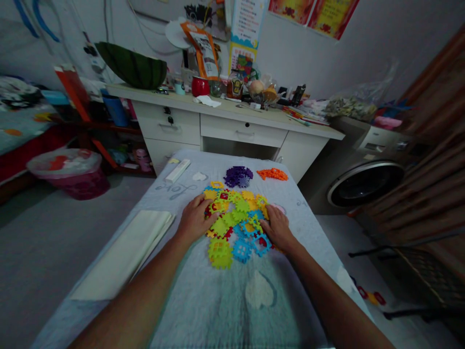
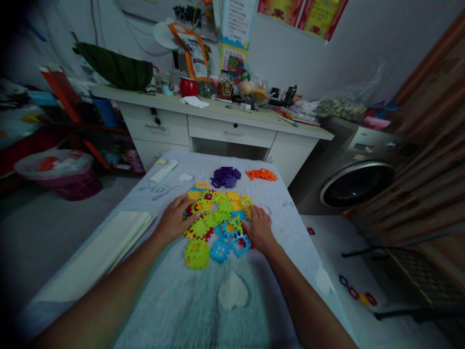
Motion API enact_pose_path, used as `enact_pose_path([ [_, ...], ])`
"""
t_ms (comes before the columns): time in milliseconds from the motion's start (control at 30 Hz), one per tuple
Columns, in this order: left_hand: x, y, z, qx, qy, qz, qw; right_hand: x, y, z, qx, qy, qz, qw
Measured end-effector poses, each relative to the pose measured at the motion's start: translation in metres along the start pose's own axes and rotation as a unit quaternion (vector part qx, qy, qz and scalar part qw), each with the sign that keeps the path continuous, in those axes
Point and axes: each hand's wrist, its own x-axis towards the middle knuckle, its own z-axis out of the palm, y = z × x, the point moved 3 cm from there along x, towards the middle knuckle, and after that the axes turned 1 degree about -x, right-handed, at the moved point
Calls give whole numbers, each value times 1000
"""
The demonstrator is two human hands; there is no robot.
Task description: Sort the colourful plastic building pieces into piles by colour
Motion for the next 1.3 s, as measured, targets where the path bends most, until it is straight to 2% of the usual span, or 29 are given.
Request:
enact_pose_path([
  [133, 2, -3, 1, -3, 31, -28, 999, 14, -10, -8, 73, 19, -56, 996],
  [267, 3, -9, 7, 8, 29, -29, 999, 50, 2, -23, 110, 64, -55, 990],
  [333, 4, -10, 9, 20, 19, -29, 999, 75, 16, -27, 102, 88, -25, 991],
  [433, 4, -9, 10, 41, 8, -37, 998, 113, 43, -28, 57, 112, 79, 989],
  [533, 4, -6, 8, 44, 6, -39, 998, 146, 66, -27, 21, 114, 180, 977],
  [600, 5, -5, 8, 43, 4, -40, 998, 166, 77, -28, 17, 112, 223, 968],
  [867, 4, -9, 12, 52, 3, -49, 997, 225, 103, -26, 64, 75, 279, 955],
  [1000, 5, -8, 11, 42, 9, -46, 998, 242, 98, -20, 32, 53, 267, 962],
  [1100, 5, -7, 10, 37, 9, -52, 998, 248, 90, -13, -37, -1, 230, 973],
  [1167, 5, -7, 10, 40, 9, -55, 998, 249, 86, -11, -70, -28, 207, 975],
  [1300, 5, -6, 10, 47, 10, -55, 997, 242, 79, -13, -98, -38, 171, 980],
])
